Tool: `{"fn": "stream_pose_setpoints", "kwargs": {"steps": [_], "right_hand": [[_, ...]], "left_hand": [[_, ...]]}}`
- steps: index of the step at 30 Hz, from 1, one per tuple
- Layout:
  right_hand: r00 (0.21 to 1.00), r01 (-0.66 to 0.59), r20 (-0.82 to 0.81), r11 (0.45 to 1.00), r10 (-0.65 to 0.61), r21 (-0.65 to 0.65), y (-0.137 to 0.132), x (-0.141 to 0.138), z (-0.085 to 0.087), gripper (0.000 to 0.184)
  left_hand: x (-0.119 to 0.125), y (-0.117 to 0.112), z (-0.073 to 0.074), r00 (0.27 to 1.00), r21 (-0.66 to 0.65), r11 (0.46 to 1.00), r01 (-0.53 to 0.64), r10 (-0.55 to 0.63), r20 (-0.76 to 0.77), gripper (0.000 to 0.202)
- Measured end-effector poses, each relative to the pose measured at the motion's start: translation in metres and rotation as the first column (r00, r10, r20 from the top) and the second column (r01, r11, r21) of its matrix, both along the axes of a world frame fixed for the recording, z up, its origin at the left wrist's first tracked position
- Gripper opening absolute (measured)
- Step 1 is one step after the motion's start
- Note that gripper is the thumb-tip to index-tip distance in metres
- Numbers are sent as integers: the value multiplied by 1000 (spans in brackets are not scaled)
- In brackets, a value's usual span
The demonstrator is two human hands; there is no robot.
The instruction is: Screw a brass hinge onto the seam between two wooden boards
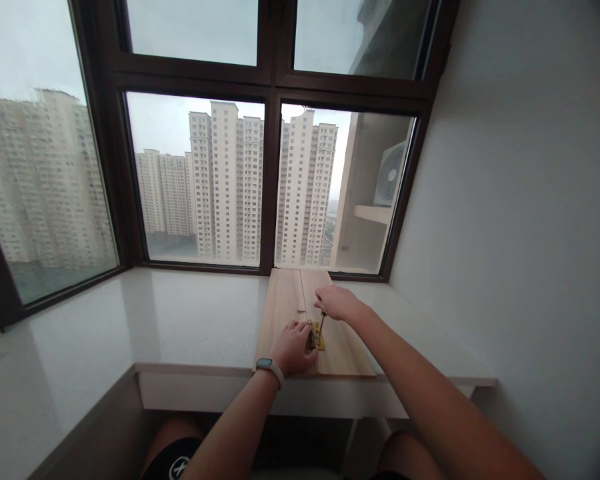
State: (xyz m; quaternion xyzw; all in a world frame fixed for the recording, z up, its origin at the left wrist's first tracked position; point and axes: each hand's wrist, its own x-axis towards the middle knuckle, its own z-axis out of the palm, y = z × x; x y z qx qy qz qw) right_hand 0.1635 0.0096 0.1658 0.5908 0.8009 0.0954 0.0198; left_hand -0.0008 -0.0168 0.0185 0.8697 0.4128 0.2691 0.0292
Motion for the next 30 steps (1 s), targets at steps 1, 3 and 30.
{"fn": "stream_pose_setpoints", "kwargs": {"steps": [1, 3, 30], "right_hand": [[1000, -12, -10, 1000, 12, -5, 0, 0, 0, 29], [998, -41, -40, 999, 41, -20, -1, 1, 0, 27], [1000, -17, 6, 1000, 17, -9, -4, 2, 0, 30]], "left_hand": [[0, 0, 0, 1000, -1, 1000, 1, -1, -2, 44], [0, 0, -1, 1000, -5, 1000, 0, 0, -8, 44], [0, 0, 0, 1000, 16, 1000, -5, 6, -31, 44]]}}
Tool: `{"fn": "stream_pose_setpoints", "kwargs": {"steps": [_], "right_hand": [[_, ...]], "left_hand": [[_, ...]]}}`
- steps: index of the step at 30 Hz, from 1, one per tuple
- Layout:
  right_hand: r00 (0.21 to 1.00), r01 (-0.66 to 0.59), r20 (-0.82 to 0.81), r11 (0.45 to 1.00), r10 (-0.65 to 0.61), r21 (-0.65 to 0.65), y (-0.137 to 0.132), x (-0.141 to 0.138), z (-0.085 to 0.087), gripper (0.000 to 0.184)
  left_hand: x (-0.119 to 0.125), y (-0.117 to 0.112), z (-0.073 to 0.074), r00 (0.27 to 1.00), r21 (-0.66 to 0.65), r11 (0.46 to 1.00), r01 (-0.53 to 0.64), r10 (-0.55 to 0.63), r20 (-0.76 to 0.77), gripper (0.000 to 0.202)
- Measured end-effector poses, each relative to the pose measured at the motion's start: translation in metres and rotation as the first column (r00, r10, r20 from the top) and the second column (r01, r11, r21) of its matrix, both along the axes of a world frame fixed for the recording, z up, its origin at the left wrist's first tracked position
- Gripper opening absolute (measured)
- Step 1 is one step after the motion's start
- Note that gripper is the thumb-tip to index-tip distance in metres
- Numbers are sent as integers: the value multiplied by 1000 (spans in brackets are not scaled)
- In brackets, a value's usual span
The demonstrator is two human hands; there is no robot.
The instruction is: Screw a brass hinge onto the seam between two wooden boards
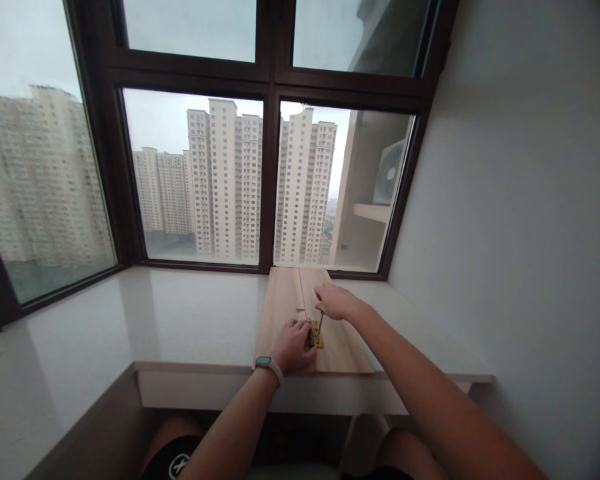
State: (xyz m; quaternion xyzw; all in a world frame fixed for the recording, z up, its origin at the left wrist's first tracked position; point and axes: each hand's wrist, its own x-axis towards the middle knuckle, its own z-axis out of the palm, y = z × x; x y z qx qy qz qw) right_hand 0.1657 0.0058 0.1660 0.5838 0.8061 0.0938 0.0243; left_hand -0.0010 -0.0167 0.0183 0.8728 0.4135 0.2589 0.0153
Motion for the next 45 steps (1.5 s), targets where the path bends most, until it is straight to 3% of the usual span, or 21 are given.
{"fn": "stream_pose_setpoints", "kwargs": {"steps": [4, 12, 17, 25, 35, 45], "right_hand": [[994, -95, -63, 995, 94, -26, 0, 1, -1, 16], [989, -141, -53, 990, 140, -28, -6, -10, 1, 12], [992, -127, 17, 992, 126, 19, -6, -12, 1, 12], [996, -69, 52, 997, 66, 44, -6, -8, 0, 26], [987, -160, -41, 986, 158, -47, -8, -10, 0, 21], [997, -77, -5, 997, 77, -7, -10, -13, 3, 17]], "left_hand": [[0, 2, -2, 1000, 1, 1000, 3, -3, 9, 44], [1, 3, -4, 1000, -3, 1000, 8, -8, 15, 46], [2, 3, -4, 1000, -1, 1000, 0, 0, 5, 45], [2, 3, -4, 1000, 1, 1000, 7, -7, 26, 44], [1, -1, 1, 1000, -25, 1000, -11, 11, -8, 46], [1, -1, 1, 1000, -33, 999, -7, 7, -5, 45]]}}
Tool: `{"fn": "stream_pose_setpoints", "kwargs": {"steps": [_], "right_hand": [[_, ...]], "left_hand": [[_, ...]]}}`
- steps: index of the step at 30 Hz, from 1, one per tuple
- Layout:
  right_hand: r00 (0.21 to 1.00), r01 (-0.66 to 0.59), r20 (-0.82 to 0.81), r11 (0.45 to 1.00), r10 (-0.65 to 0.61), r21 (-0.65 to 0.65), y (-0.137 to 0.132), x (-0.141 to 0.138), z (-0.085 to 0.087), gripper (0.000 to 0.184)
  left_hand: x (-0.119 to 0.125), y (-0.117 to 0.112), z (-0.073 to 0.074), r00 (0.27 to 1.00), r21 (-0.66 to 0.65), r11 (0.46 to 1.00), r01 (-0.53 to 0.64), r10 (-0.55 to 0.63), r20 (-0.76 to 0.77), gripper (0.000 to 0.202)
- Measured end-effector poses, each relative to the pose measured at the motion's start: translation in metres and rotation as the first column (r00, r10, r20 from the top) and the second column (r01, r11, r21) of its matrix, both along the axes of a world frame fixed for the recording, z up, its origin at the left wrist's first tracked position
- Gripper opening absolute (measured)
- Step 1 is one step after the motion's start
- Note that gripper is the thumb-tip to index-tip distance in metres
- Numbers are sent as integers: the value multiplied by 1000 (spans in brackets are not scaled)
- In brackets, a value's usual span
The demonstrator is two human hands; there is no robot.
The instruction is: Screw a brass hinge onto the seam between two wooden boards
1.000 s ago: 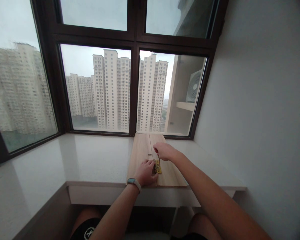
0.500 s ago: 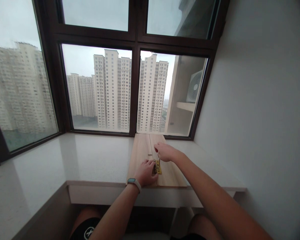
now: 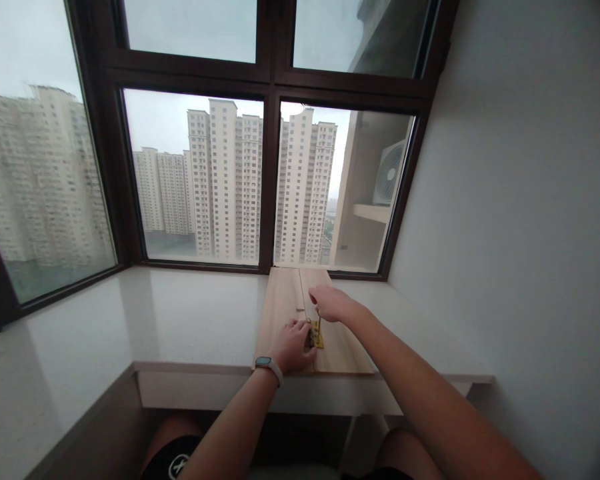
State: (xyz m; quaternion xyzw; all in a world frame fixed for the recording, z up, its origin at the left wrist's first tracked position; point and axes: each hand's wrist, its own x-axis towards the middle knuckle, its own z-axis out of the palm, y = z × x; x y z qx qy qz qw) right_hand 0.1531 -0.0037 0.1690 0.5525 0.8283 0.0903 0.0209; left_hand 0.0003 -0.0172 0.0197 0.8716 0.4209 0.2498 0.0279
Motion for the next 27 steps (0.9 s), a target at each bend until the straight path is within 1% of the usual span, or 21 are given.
{"fn": "stream_pose_setpoints", "kwargs": {"steps": [3, 9, 15, 21, 27], "right_hand": [[999, 41, 18, 999, -41, 13, -1, 0, 1, 23], [995, 95, 21, 994, -96, 61, 0, 1, -1, 25], [997, 70, 8, 997, -70, 10, 0, 3, -2, 35], [999, 36, -35, 999, -38, -33, 0, 2, -2, 34], [999, 29, -37, 999, -30, -28, 0, 1, 0, 25]], "left_hand": [[0, 0, -1, 1000, 2, 1000, 4, -4, 4, 44], [1, 0, 0, 1000, 15, 1000, 5, -5, 1, 44], [0, -1, 1, 1000, 9, 1000, -1, 1, -2, 47], [-1, -2, 3, 1000, -9, 1000, 0, -1, -26, 48], [0, -1, 1, 1000, 0, 1000, -1, 1, -11, 45]]}}
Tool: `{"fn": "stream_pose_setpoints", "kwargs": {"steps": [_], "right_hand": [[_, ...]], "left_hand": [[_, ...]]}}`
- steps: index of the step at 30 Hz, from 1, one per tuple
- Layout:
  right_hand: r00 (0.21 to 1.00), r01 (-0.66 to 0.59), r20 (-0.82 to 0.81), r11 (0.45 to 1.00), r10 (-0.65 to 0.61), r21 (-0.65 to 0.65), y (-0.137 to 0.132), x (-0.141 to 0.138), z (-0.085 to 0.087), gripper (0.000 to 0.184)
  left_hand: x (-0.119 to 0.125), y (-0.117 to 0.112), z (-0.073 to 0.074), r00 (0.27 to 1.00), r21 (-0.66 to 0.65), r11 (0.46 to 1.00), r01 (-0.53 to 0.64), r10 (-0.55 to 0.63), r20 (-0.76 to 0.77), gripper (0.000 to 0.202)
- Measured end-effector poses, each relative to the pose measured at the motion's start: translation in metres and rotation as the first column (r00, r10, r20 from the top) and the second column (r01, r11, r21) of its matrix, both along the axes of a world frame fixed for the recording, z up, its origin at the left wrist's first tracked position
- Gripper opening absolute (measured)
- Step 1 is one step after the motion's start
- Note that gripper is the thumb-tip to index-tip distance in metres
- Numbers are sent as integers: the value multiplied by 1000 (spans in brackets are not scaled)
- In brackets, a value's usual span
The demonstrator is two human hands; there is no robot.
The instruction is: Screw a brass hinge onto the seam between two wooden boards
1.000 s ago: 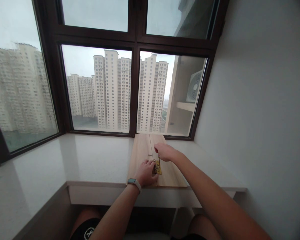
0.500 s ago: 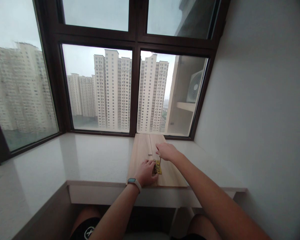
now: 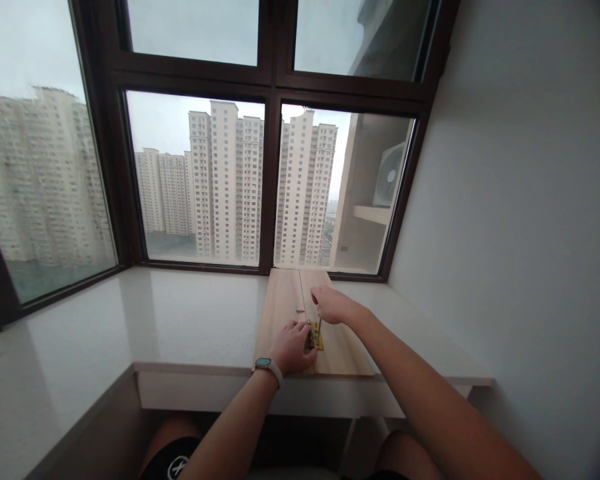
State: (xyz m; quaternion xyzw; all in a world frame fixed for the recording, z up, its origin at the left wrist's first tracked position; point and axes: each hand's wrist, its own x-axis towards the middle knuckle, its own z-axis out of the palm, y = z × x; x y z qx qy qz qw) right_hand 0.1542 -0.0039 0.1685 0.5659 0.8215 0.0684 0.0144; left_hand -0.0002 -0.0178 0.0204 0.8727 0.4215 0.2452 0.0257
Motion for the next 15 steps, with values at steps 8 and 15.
{"fn": "stream_pose_setpoints", "kwargs": {"steps": [8, 15], "right_hand": [[998, 38, 43, 998, -40, 56, 2, 3, 1, 24], [996, 47, 75, 996, -52, 70, 3, 6, -1, 27]], "left_hand": [[1, -1, 2, 1000, 5, 1000, 9, -9, 24, 44], [0, 0, 0, 999, 13, 1000, 16, -17, 44, 45]]}}
